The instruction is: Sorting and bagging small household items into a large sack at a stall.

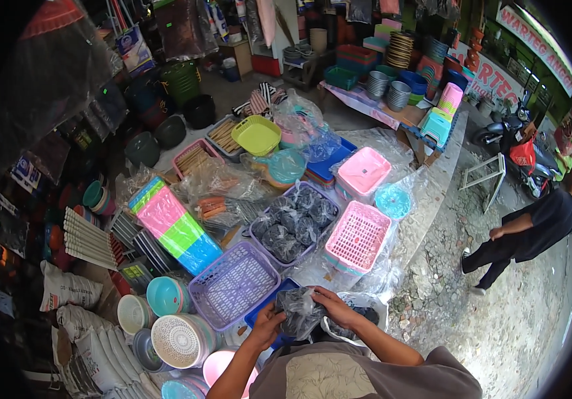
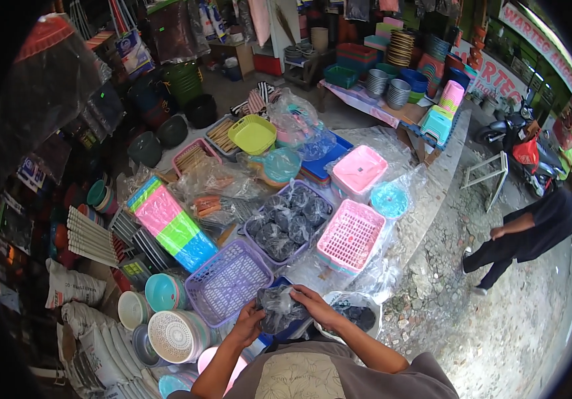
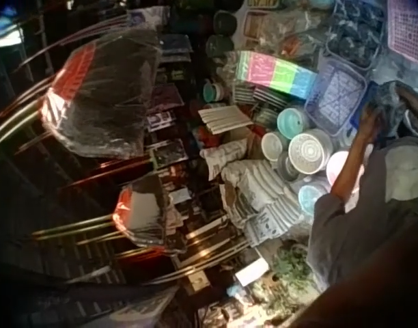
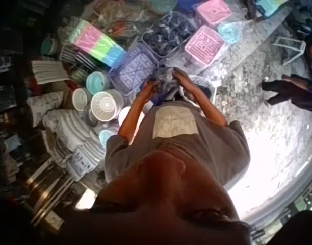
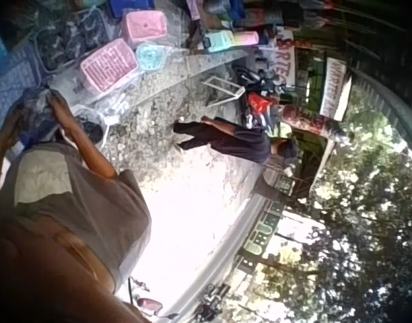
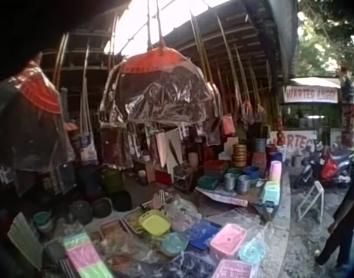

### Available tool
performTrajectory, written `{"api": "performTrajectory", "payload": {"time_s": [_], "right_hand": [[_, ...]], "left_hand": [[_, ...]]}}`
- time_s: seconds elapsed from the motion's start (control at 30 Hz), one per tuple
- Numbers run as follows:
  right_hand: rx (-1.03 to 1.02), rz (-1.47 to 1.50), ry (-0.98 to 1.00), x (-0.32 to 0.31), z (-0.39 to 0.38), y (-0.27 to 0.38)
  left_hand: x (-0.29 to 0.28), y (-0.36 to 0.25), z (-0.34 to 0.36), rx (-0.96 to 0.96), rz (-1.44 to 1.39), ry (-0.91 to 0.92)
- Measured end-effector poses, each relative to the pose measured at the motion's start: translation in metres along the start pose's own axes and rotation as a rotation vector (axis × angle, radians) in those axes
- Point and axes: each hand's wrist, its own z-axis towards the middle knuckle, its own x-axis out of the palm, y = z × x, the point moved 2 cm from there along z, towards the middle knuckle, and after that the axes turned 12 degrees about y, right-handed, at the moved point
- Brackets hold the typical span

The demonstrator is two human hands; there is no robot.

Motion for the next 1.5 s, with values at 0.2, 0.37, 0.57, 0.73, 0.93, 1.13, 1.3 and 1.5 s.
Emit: {"api": "performTrajectory", "payload": {"time_s": [0.2, 0.37, 0.57, 0.73, 0.93, 1.13, 1.3, 1.5], "right_hand": [[0.015, 0.306, 0.013, 0.011, 0.017, -0.013], [-0.035, 0.34, -0.01, 0.024, 0.008, 0.004], [-0.03, 0.324, -0.088, 0.026, 0.001, -0.001], [-0.099, 0.326, -0.07, 0.024, -0.002, -0.008], [-0.174, 0.306, -0.065, 0.029, 0.0, -0.009], [-0.189, 0.37, 0.039, 0.028, -0.004, -0.02], [-0.189, 0.397, 0.031, 0.028, -0.004, -0.02], [-0.204, 0.492, 0.028, 0.028, -0.009, -0.003]], "left_hand": [[-0.003, -0.04, -0.001, -0.021, 0.34, -0.069], [0.024, -0.07, -0.004, -0.088, 0.388, 0.004], [0.013, -0.064, 0.007, -0.002, 0.397, 0.054], [0.044, -0.08, 0.016, -0.011, 0.354, 0.048], [0.061, -0.075, 0.024, 0.168, 0.648, 0.022], [0.071, -0.072, 0.017, 0.076, 0.658, -0.008], [0.06, -0.066, 0.016, 0.142, 0.638, 0.005], [0.037, -0.065, 0.011, 0.105, 0.347, -0.007]]}}
